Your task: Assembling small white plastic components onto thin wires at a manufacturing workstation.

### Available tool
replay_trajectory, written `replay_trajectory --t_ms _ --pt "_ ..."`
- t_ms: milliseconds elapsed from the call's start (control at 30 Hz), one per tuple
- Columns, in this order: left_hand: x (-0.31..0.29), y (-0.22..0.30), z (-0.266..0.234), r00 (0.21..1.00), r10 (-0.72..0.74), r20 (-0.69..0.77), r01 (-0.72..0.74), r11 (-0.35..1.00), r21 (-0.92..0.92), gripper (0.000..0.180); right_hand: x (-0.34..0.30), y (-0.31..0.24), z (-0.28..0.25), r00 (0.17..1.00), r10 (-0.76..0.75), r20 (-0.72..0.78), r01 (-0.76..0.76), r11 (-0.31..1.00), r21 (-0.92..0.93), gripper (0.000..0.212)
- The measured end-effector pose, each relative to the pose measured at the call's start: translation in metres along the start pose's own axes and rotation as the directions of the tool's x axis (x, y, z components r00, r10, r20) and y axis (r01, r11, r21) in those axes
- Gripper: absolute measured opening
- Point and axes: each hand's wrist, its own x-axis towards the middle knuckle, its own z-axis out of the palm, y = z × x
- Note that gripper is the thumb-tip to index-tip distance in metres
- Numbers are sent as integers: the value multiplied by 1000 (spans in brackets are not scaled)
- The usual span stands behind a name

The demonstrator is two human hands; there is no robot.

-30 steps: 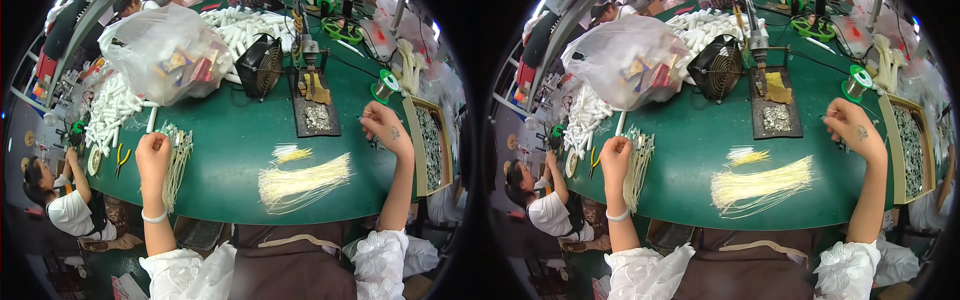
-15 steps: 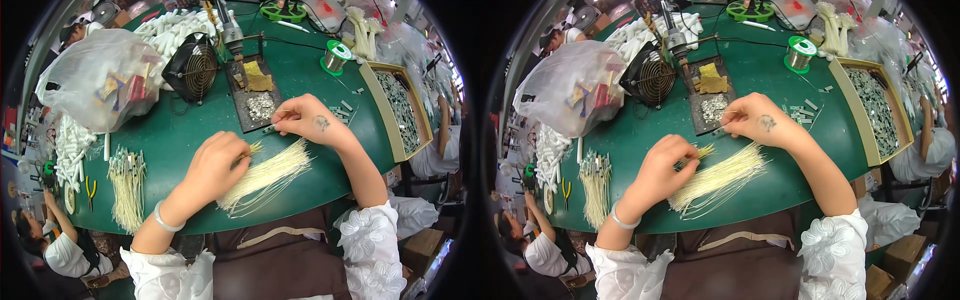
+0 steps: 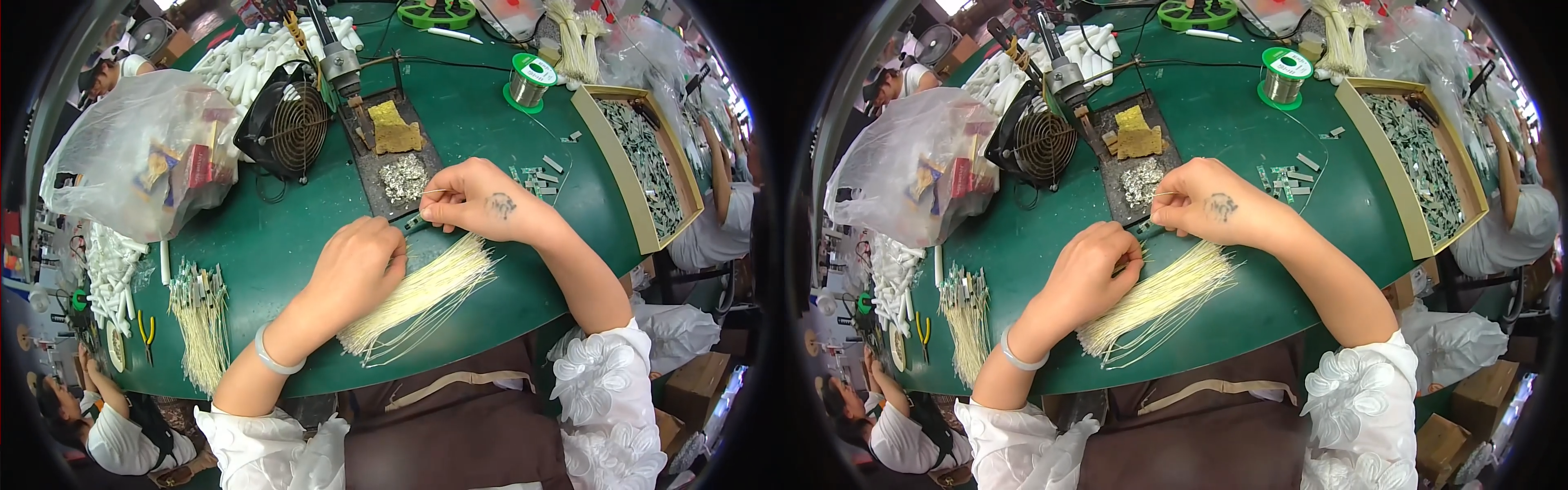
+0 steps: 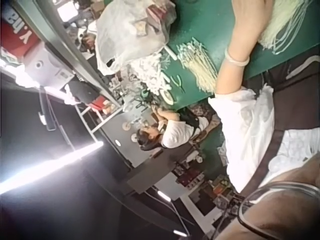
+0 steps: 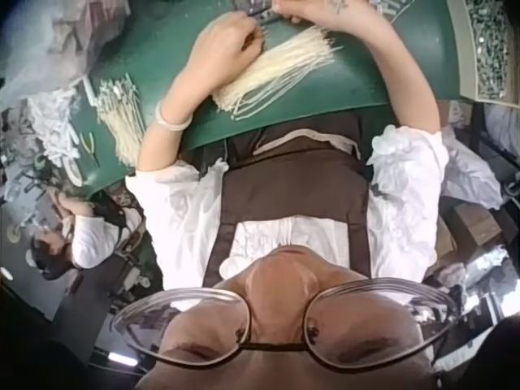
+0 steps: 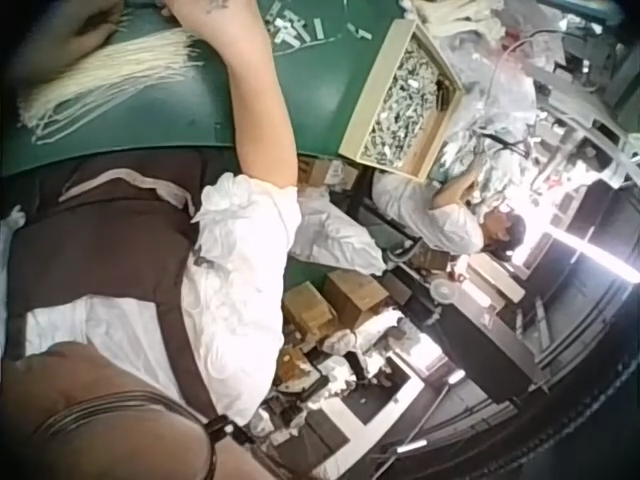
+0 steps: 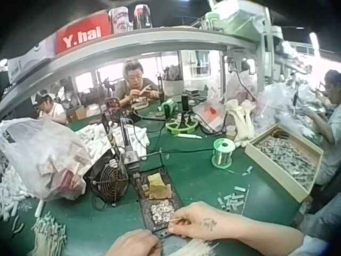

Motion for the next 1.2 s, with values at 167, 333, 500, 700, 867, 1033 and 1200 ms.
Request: replay_trajectory --t_ms 167,333,500,700,867,1033,1200 --pt "-2 2 1 996 37 -77 -35 999 25 7 -1 -5 2 1000 7 -9 -7 999 -37 14" --pt "-4 7 -6 979 74 -189 -76 997 -2 7 0 -1 5 1000 -17 -5 16 999 -32 13" --pt "-9 3 -5 943 -267 -198 169 898 -407 10 2 -2 8 998 12 62 -22 984 177 16" --pt "-10 -1 -3 917 -358 -176 224 828 -514 9 5 -2 10 992 -4 129 -32 962 271 17" --pt "-10 -2 -1 924 -331 -194 200 847 -492 9 6 1 10 991 8 134 -45 959 279 17" --pt "-11 -1 -1 931 -274 -242 156 897 -414 8 5 0 10 990 5 142 -48 952 303 17" --pt "-11 0 0 925 -290 -245 171 894 -414 8 6 1 11 989 -8 146 -33 961 275 18"
